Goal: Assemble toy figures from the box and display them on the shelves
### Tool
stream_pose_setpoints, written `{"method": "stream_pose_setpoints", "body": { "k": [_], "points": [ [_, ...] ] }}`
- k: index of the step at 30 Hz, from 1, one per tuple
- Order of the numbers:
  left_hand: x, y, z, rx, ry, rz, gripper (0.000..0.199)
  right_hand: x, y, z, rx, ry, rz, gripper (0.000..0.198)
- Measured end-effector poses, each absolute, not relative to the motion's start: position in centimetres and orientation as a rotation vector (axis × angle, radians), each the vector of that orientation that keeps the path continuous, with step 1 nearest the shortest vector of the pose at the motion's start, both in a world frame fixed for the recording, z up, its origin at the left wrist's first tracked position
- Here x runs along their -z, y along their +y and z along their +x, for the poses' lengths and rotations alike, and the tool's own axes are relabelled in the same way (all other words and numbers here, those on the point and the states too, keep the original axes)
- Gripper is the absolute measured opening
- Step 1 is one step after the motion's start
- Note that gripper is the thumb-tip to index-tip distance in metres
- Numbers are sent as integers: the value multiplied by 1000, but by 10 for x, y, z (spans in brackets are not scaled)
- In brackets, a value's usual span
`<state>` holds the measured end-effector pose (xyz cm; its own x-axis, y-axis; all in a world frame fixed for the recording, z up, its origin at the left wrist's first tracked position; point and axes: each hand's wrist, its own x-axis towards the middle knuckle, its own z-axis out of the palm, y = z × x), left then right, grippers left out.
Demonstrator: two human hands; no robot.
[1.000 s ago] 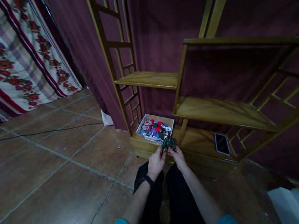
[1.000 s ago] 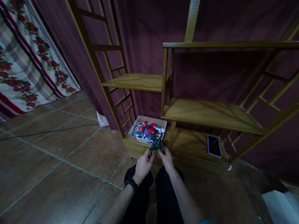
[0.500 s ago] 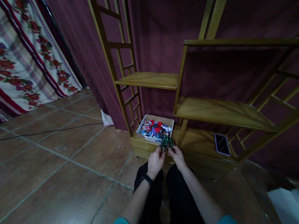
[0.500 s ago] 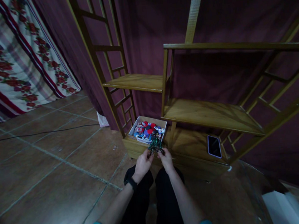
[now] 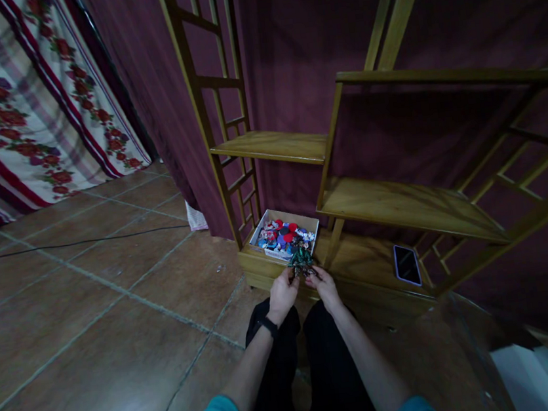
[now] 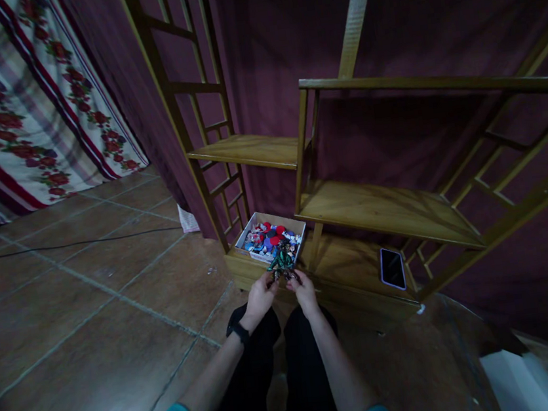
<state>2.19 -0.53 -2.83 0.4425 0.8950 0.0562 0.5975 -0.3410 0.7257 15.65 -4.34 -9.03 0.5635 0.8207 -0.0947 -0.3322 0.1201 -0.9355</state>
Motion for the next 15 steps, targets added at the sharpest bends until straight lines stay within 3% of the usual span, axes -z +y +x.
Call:
{"method": "stream_pose_setpoints", "body": {
  "k": [15],
  "points": [
    [22,-15,21,-574,1293,2178,27,83,-49,158,-964,-456,-1076,43]
  ]
}}
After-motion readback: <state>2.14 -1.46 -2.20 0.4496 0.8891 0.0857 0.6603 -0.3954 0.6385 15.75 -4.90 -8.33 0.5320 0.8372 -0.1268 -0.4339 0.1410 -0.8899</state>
